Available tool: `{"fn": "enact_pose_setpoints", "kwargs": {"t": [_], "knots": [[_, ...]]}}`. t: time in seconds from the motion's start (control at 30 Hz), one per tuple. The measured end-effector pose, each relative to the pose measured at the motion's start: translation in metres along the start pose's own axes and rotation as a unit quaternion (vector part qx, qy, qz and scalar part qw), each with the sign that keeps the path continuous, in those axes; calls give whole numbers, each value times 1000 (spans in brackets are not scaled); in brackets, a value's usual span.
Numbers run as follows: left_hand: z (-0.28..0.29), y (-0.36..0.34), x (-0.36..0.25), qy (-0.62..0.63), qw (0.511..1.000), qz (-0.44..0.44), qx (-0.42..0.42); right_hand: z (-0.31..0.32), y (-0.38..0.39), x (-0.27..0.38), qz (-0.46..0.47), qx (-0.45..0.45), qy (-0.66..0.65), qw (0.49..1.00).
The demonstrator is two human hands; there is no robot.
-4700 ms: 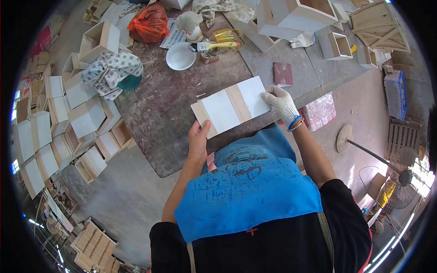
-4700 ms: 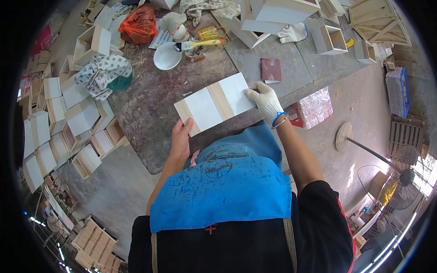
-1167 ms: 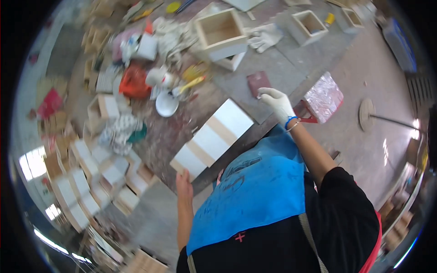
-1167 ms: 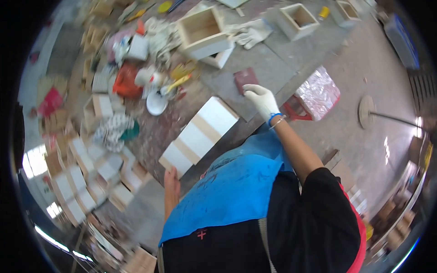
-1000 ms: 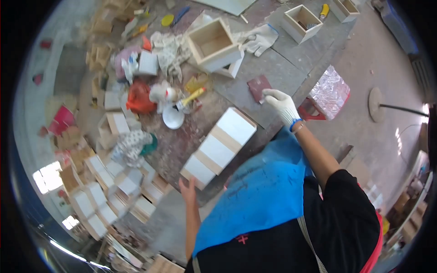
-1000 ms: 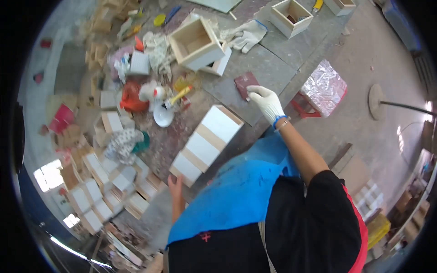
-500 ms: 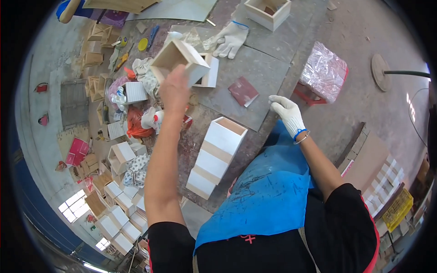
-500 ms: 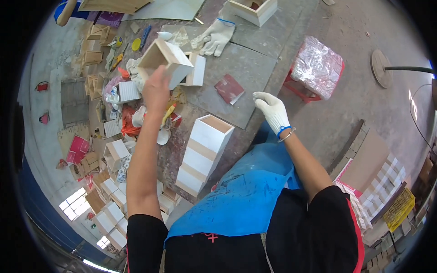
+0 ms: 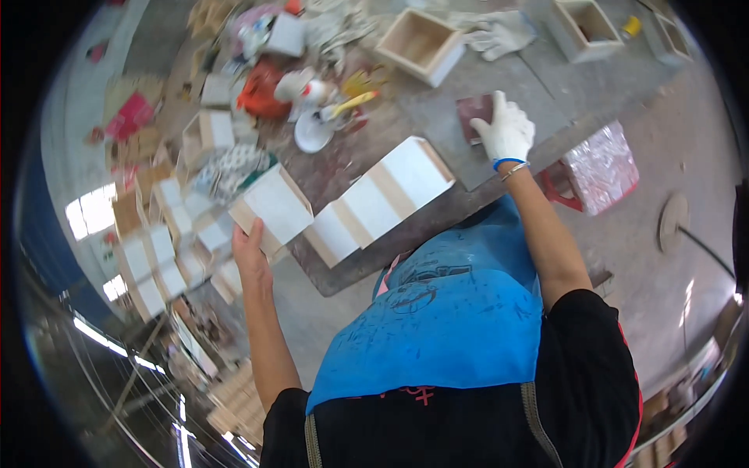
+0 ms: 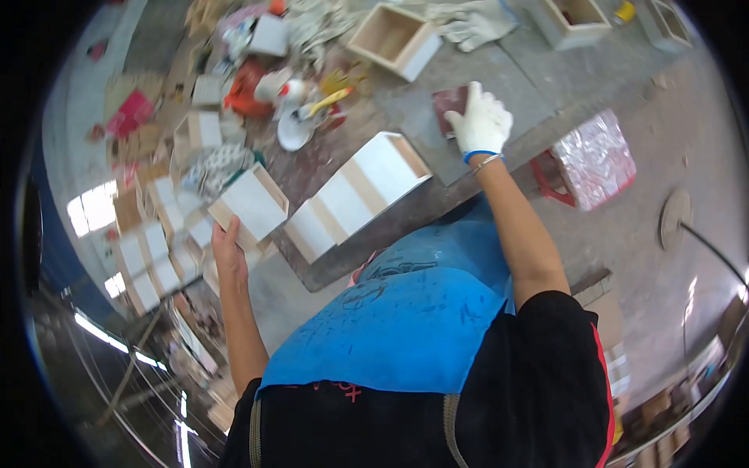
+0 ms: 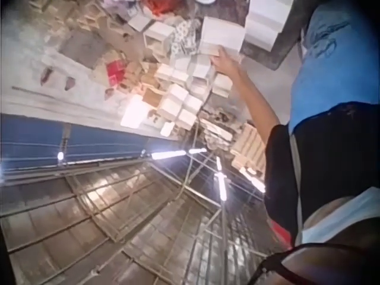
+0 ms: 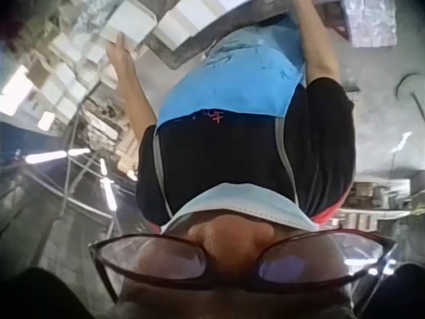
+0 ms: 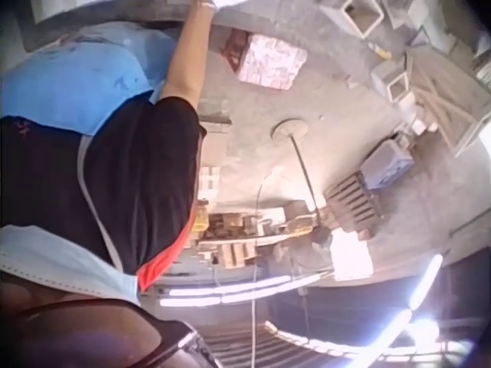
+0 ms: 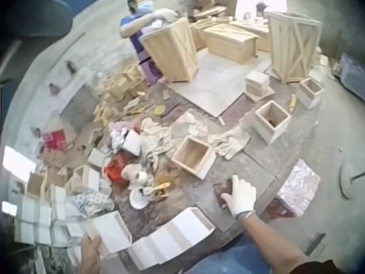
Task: The recorder moves a pallet jack, then applies a white coating to the seams of wooden boxes with a brush before sanding them.
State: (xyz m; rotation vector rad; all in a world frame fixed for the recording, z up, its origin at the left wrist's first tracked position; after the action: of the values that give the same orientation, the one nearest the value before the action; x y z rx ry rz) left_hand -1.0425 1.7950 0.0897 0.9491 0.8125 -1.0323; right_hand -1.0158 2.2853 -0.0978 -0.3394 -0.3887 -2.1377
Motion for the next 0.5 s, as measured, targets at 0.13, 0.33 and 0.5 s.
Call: {"fn": "enact_pose_setpoints", "kwargs": {"t": [0.13, 0.33, 0.5], "knots": [[92, 49, 74, 91, 989, 72, -93, -14, -3, 16, 12, -39, 53, 998], [165, 96, 116, 168, 974, 124, -83, -52, -15, -30, -3, 16, -119, 993], [155, 74, 187, 195, 965, 173, -11, -45, 34, -30, -108, 37, -538, 835]]}}
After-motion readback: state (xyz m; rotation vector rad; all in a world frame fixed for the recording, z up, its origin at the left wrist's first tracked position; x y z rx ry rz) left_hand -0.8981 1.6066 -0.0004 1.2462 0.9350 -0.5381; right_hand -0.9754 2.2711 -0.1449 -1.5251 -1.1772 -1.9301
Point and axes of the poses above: each hand's wrist, its own y-axis away from the middle knuckle, its own z-axis out of the back of the hand, x = y × z, the point moved 4 cm from there along -y, towards the middle knuckle, and after that the axes turned 3 degrees about -z, right-handed, at the moved point
